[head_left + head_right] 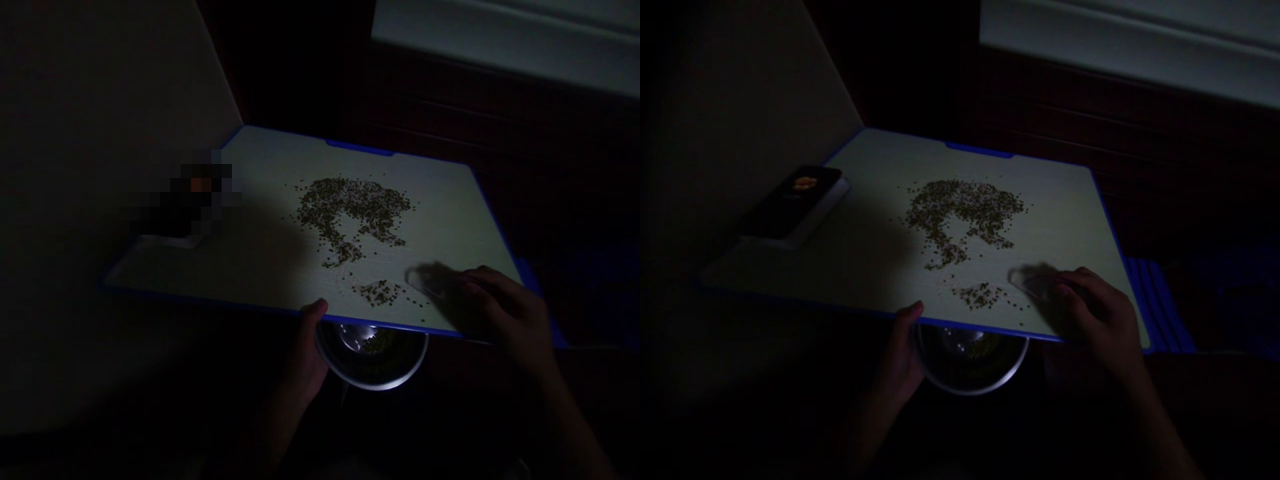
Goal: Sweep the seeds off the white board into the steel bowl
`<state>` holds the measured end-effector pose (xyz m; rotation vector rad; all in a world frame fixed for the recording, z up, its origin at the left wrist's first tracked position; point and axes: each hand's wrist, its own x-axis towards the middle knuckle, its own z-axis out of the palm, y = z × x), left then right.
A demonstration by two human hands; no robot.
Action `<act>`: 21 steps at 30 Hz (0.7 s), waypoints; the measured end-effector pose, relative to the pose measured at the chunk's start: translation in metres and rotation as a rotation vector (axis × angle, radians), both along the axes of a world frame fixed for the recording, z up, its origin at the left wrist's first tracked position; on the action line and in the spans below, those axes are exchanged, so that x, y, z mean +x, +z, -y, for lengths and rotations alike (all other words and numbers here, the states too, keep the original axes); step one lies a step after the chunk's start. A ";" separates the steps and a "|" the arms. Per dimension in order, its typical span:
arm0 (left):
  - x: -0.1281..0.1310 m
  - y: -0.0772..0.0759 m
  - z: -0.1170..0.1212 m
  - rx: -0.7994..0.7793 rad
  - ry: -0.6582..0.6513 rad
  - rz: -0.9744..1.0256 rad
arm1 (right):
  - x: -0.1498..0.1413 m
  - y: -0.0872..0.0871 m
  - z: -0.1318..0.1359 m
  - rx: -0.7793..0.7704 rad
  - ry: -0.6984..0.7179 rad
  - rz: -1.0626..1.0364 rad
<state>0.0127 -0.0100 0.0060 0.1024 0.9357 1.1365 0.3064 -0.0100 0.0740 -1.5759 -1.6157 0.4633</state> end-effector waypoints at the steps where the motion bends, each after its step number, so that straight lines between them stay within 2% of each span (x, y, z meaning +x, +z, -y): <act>1: 0.001 0.001 0.000 0.005 0.006 0.004 | 0.001 -0.002 0.002 -0.017 -0.007 -0.022; 6: 0.001 0.003 0.000 0.034 -0.005 0.029 | -0.001 -0.002 0.005 -0.078 -0.012 -0.045; 13: -0.003 -0.001 0.002 0.009 -0.154 -0.046 | -0.001 0.002 0.017 -0.113 -0.044 -0.016; 16: -0.001 -0.001 0.002 -0.008 -0.139 -0.060 | -0.002 0.003 0.033 -0.097 -0.115 -0.028; 21: 0.003 0.000 0.000 -0.002 -0.099 -0.072 | -0.014 0.000 0.056 -0.147 -0.150 -0.028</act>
